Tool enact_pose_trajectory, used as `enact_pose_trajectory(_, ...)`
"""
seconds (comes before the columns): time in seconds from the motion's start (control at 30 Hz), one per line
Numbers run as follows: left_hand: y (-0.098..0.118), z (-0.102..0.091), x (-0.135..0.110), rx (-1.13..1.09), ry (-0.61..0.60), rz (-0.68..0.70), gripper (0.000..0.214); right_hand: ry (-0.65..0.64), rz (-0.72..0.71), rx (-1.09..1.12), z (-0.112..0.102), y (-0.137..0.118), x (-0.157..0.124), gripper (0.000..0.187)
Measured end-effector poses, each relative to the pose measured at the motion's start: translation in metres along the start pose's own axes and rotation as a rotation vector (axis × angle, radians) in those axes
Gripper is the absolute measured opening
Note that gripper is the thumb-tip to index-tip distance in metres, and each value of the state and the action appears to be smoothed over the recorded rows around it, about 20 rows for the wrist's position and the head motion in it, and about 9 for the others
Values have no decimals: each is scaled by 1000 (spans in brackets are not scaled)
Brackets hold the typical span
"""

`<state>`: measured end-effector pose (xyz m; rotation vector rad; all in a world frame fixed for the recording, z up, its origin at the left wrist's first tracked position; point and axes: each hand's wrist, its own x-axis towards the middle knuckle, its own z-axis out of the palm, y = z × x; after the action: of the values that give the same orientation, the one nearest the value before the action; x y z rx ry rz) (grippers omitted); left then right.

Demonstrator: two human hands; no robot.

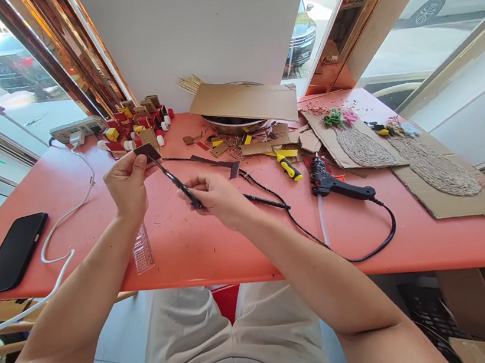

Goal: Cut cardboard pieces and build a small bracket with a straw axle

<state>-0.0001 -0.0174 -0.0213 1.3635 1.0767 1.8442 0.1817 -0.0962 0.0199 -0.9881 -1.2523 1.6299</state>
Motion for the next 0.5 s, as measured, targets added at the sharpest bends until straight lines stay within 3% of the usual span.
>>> enact_pose_trajectory(0.37,-9,0,2,0,30,-73,33,-123,107,95,0,-3,-1,47)
enact_pose_trajectory(0.5,-12,-11,17,11,145,-111,20,-227,145,54,6,-3,-6,46)
